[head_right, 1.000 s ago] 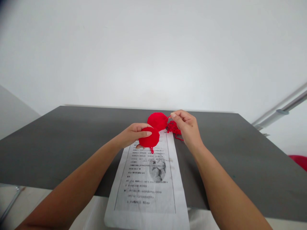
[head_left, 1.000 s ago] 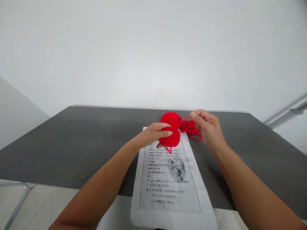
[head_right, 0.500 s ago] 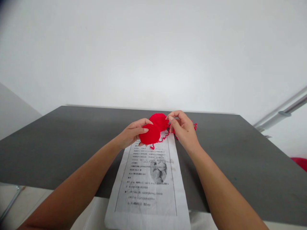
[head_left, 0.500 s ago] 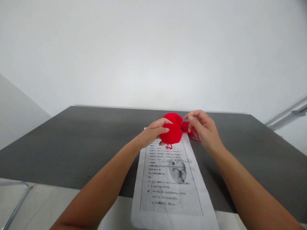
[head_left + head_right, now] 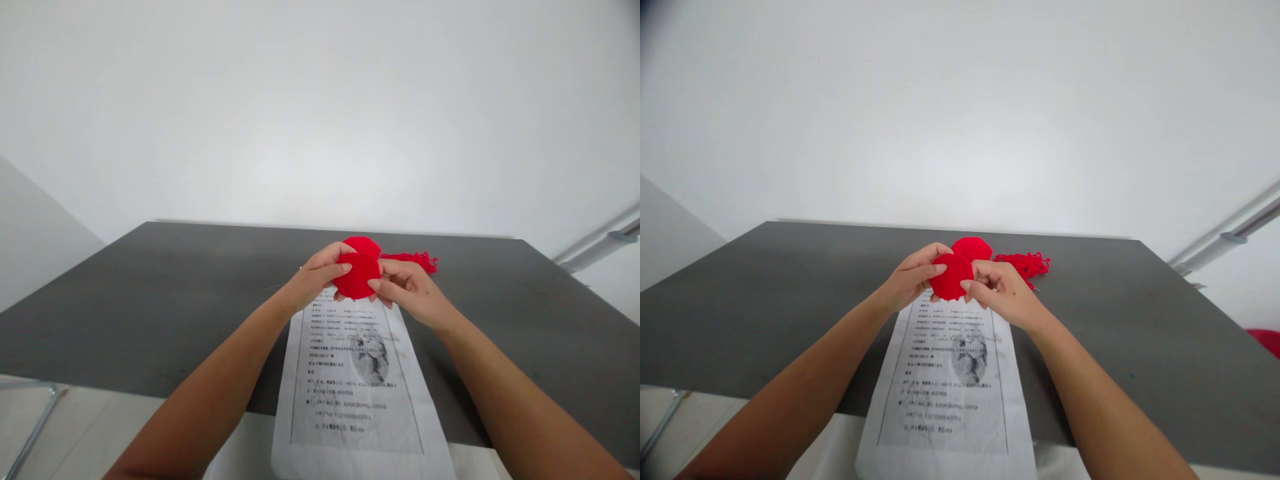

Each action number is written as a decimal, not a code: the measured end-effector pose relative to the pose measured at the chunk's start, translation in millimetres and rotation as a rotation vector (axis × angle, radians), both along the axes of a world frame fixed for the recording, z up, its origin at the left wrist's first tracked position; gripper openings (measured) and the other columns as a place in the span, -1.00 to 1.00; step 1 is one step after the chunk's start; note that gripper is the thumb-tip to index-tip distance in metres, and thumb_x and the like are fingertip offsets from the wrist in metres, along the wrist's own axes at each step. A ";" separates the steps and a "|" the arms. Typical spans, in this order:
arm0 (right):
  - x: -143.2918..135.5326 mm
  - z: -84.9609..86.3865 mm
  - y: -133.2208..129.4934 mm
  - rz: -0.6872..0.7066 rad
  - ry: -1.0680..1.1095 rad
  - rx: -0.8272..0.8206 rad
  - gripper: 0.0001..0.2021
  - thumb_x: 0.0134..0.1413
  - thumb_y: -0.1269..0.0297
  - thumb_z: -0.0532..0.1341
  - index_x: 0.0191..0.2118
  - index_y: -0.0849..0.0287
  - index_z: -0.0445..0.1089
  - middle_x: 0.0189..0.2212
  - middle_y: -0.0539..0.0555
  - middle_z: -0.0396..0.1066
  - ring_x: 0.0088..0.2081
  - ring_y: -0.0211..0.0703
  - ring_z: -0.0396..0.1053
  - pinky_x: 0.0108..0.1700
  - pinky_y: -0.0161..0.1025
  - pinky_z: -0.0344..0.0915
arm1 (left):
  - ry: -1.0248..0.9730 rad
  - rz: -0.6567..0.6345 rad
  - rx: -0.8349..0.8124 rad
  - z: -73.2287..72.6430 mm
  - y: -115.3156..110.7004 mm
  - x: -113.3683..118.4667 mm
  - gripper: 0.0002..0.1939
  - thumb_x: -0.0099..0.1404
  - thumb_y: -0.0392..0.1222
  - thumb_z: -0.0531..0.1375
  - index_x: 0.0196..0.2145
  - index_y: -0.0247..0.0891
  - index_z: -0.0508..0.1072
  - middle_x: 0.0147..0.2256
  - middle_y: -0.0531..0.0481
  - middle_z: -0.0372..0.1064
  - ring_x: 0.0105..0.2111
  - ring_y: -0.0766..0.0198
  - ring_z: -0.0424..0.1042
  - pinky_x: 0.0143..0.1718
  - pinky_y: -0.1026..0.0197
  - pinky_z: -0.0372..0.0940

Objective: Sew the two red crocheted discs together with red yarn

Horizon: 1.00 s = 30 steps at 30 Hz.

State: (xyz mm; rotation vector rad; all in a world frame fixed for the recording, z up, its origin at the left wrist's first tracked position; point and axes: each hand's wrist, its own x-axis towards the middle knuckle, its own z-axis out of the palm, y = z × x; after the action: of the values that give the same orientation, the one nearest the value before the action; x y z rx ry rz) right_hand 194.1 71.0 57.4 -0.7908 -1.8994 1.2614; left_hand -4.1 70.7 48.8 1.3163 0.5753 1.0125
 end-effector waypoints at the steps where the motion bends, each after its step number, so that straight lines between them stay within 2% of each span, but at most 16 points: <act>1: -0.1 -0.1 -0.1 -0.016 0.020 0.001 -0.67 0.04 0.05 0.32 -0.52 0.19 0.33 -0.62 -0.03 0.33 -0.62 -0.34 0.18 -0.56 -0.34 0.07 | -0.007 -0.010 0.000 0.1 -0.3 0.1 -0.74 0.23 -0.10 0.24 -0.22 -0.30 0.34 -0.48 0.06 0.39 -0.61 0.42 0.31 -0.64 0.37 0.16; 6: 2.2 -3.1 1.6 -0.071 0.147 0.029 -0.70 0.08 0.13 0.29 -0.54 0.18 0.32 -0.69 -0.09 0.25 -0.67 -0.39 0.06 -0.60 -0.35 -0.05 | -0.002 -0.113 0.011 -1.1 -0.9 -1.3 -0.74 0.29 -0.09 0.21 -0.18 -0.33 0.34 -0.50 0.00 0.45 -0.62 0.39 0.35 -0.63 0.36 0.14; 9: 4.7 -6.9 4.1 -0.092 0.186 0.055 -0.73 0.14 0.18 0.24 -0.52 0.19 0.34 -0.71 -0.11 0.20 -0.66 -0.39 0.04 -0.60 -0.35 -0.08 | 0.034 -0.165 0.011 -1.4 -1.5 -2.7 -0.70 0.31 -0.07 0.19 -0.12 -0.35 0.35 -0.52 -0.04 0.47 -0.63 0.37 0.35 -0.61 0.34 0.14; 11: 5.8 -9.3 5.7 -0.104 0.200 0.061 -0.74 0.17 0.20 0.22 -0.51 0.19 0.35 -0.72 -0.11 0.19 -0.66 -0.38 0.04 -0.59 -0.35 -0.09 | 0.052 -0.180 0.019 -0.9 -1.9 -3.1 -0.72 0.32 -0.06 0.20 -0.16 -0.35 0.36 -0.53 -0.04 0.47 -0.63 0.38 0.34 -0.61 0.33 0.15; 14: 6.4 -11.2 6.7 -0.118 0.213 0.064 -0.76 0.18 0.23 0.22 -0.49 0.19 0.36 -0.70 -0.11 0.21 -0.65 -0.38 0.06 -0.59 -0.35 -0.09 | 0.073 -0.180 0.037 0.7 -2.6 -3.1 -0.75 0.32 -0.06 0.20 -0.23 -0.33 0.35 -0.54 -0.02 0.45 -0.64 0.40 0.32 -0.61 0.33 0.14; 19: 6.9 -13.4 6.4 -0.113 0.242 0.050 -0.77 0.18 0.23 0.23 -0.48 0.19 0.38 -0.69 -0.10 0.22 -0.65 -0.38 0.07 -0.59 -0.35 -0.05 | 0.116 -0.158 0.043 3.0 -4.1 -2.5 -0.73 0.30 -0.08 0.21 -0.17 -0.34 0.35 -0.57 0.02 0.43 -0.68 0.43 0.26 -0.65 0.35 0.09; 23: 6.9 -14.2 5.8 -0.089 0.255 0.031 -0.76 0.20 0.22 0.22 -0.46 0.19 0.39 -0.68 -0.10 0.23 -0.63 -0.37 0.09 -0.57 -0.35 -0.01 | 0.129 -0.148 0.065 4.9 -5.4 -2.2 -0.74 0.30 -0.08 0.20 -0.20 -0.34 0.34 -0.58 0.02 0.43 -0.68 0.45 0.23 -0.66 0.36 0.08; 30: 4.3 -2.0 0.4 -0.034 0.234 0.038 -0.74 0.16 0.10 0.26 -0.40 0.20 0.39 -0.64 -0.10 0.25 -0.62 -0.38 0.12 -0.57 -0.38 0.05 | 0.125 -0.114 0.104 4.9 -5.5 -1.6 -0.70 0.31 -0.05 0.21 -0.15 -0.34 0.32 -0.56 0.03 0.42 -0.67 0.46 0.22 -0.64 0.37 0.09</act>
State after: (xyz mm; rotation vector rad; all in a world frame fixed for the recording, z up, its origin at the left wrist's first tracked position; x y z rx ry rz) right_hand 198.3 71.4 55.4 -0.6233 -1.7099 1.2363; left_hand -5.7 65.1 53.8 1.4958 0.5412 0.8812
